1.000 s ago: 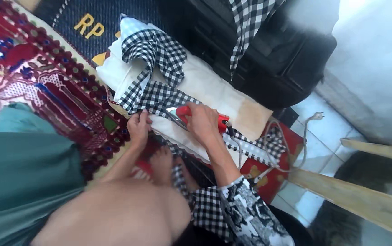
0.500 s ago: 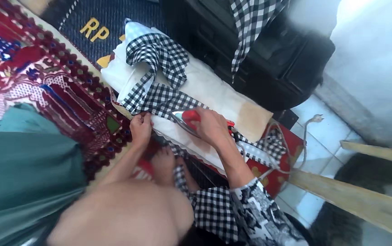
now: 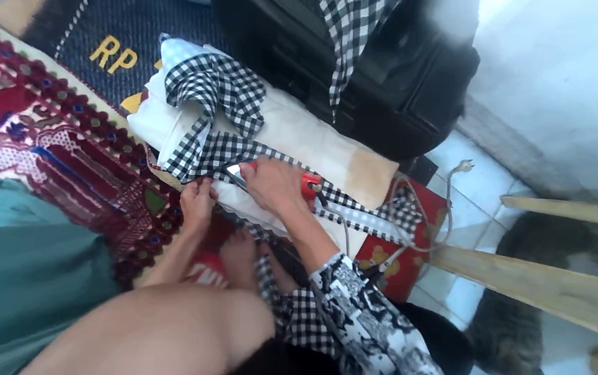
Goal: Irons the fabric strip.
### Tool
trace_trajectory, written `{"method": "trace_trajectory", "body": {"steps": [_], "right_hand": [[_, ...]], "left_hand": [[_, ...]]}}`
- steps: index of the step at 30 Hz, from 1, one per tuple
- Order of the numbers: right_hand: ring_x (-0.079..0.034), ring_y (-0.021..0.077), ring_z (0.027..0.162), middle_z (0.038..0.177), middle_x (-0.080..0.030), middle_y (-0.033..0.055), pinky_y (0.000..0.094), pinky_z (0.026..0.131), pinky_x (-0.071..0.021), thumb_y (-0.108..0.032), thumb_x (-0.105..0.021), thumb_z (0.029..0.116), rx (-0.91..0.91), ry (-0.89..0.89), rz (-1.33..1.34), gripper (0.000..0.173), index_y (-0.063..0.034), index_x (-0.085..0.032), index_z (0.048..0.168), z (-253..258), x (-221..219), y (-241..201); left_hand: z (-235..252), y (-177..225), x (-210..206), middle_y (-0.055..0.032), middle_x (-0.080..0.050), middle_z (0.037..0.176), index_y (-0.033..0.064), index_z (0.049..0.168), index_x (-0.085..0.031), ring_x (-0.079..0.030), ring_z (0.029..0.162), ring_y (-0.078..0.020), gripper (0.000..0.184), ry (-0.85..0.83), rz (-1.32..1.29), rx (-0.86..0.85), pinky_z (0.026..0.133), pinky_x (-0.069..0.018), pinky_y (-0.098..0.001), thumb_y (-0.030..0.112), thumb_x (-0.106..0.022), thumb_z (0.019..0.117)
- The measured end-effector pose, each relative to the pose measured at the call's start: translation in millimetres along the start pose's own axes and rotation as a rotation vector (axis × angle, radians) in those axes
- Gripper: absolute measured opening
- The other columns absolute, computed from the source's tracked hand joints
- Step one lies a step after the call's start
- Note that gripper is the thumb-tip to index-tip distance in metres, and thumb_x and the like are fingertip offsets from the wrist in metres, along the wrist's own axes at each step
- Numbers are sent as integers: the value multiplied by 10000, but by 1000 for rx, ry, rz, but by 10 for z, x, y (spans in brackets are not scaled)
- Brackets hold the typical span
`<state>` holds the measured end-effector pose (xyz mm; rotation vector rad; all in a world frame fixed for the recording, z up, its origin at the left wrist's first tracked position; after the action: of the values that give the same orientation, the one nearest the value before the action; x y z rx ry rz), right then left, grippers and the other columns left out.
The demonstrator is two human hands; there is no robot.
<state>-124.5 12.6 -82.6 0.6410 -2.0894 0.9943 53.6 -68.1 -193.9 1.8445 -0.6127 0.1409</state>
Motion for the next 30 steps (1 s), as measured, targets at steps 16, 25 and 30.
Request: {"method": "trace_trajectory", "body": {"steps": [16, 25, 30], "right_hand": [[-686, 375, 976, 954, -715, 184, 606, 871, -483, -483, -495, 1061, -121, 51, 20, 488, -42, -704, 1051, -527, 230, 830], [-676, 338, 1081, 1067, -726, 160, 598, 945, -465, -475, -428, 1082, 44, 21, 51, 496, -64, -696, 1155, -65, -97, 26], [-671, 338, 1096, 1092, -724, 168, 583, 946, -466, -504, -454, 1067, -44, -97, 39, 517, -62, -709, 1147, -110, 151, 119]], "left_hand": [[-134, 78, -7, -53, -584, 849, -54, 1261, -571, -527, 691, -85, 372, -21, 18, -63, 666, -480, -279, 245, -422, 1099], [-434, 707, -91, -32, -553, 820, -72, 1228, -566, -463, 646, -50, 346, 24, 76, 188, 662, -423, -207, 123, -299, 1125], [-492, 769, -116, -21, -539, 786, -103, 1208, -560, -451, 616, -30, 346, 21, 49, 122, 633, -413, -180, 103, -296, 1121]]}}
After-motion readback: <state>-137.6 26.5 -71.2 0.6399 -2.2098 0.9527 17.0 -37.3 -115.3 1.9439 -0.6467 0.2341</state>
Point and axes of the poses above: each hand's wrist, its own z-axis towards the middle knuckle, its own x-axis out of the back of the hand, y = z × x, the point moved 4 cm from there along z, towards the middle knuckle
